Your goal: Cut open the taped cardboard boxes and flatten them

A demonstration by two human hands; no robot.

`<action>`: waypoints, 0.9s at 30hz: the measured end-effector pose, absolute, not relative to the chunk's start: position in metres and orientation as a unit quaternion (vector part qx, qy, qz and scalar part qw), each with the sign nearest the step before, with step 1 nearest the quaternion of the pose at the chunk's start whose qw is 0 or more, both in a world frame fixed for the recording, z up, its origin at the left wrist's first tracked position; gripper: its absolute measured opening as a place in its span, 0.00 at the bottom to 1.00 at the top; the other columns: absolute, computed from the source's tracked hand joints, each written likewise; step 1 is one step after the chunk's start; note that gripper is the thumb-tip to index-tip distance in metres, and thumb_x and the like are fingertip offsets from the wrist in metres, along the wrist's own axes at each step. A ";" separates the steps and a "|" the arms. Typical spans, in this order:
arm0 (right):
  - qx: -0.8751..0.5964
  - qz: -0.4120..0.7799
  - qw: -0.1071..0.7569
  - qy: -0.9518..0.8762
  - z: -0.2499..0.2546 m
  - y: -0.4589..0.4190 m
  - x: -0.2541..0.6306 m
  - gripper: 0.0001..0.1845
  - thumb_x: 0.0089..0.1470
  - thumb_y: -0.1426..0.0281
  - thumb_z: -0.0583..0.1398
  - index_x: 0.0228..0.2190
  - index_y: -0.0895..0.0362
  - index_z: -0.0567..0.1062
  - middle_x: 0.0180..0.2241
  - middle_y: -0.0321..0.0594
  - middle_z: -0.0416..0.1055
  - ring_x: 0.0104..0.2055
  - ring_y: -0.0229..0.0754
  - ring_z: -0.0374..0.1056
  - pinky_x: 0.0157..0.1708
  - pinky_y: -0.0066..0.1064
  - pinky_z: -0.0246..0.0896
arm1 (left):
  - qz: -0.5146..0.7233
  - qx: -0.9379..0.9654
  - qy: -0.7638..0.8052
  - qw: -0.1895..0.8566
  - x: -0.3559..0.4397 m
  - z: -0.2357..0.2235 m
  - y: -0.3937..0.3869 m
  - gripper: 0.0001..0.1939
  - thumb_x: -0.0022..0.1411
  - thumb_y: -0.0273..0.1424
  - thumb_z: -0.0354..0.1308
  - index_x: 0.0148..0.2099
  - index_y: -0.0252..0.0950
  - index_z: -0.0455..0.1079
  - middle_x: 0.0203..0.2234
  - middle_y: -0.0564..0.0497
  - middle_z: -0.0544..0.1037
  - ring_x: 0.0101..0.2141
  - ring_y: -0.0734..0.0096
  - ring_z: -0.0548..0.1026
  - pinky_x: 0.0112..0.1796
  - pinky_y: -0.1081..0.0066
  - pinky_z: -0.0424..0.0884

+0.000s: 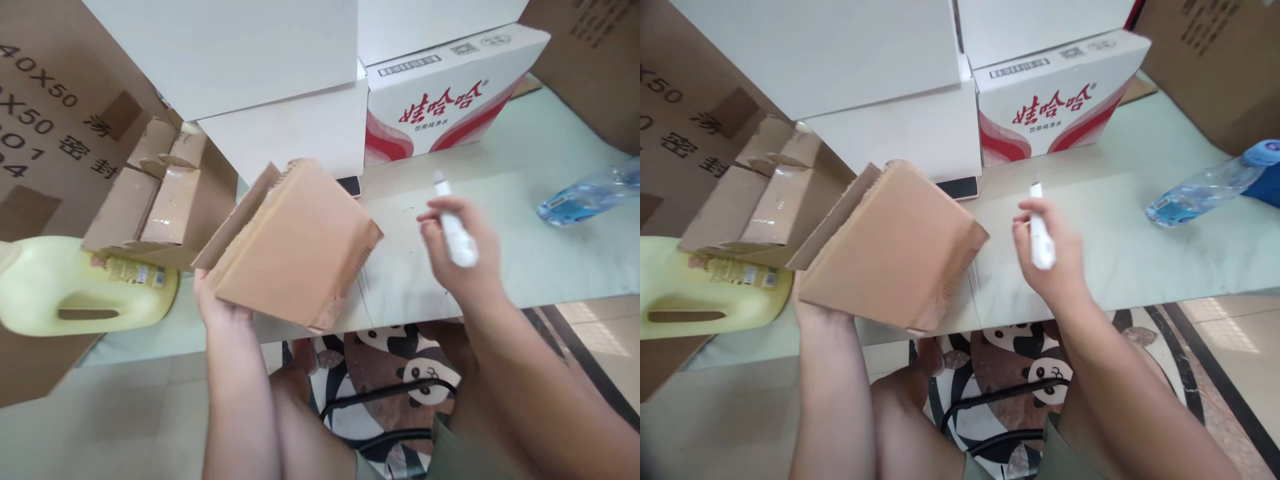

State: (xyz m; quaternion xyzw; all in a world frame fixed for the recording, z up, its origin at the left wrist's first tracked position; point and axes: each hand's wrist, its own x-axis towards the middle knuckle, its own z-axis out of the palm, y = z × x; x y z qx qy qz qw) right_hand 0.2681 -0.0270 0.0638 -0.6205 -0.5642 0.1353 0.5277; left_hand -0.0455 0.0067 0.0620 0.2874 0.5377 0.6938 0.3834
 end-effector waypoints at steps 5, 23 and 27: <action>-0.720 0.157 0.125 -0.664 0.026 -0.019 0.271 0.35 0.51 0.64 0.62 0.59 0.62 0.67 0.47 0.60 0.73 0.48 0.65 0.72 0.44 0.51 0.67 | 0.768 0.223 0.510 0.316 -0.047 0.051 0.013 0.21 0.32 0.19 0.65 0.32 0.39 0.66 0.25 0.60 0.76 0.33 0.72 0.76 0.44 0.65 0.75; -0.442 0.295 0.317 -0.785 0.024 -0.022 0.250 0.37 0.55 0.56 0.62 0.62 0.58 0.64 0.65 0.56 0.62 0.69 0.62 0.55 0.66 0.58 0.51 | 0.593 0.270 0.600 0.463 -0.039 0.026 0.010 0.23 0.35 0.28 0.73 0.36 0.39 0.70 0.29 0.53 0.78 0.30 0.69 0.77 0.28 0.73 0.72; -0.415 0.320 0.348 -0.777 0.030 -0.025 0.249 0.36 0.56 0.58 0.63 0.61 0.56 0.63 0.64 0.55 0.64 0.66 0.60 0.60 0.64 0.55 0.55 | 0.600 0.372 0.626 0.331 -0.037 0.022 0.011 0.21 0.34 0.27 0.72 0.35 0.37 0.72 0.32 0.51 0.79 0.32 0.72 0.76 0.30 0.77 0.71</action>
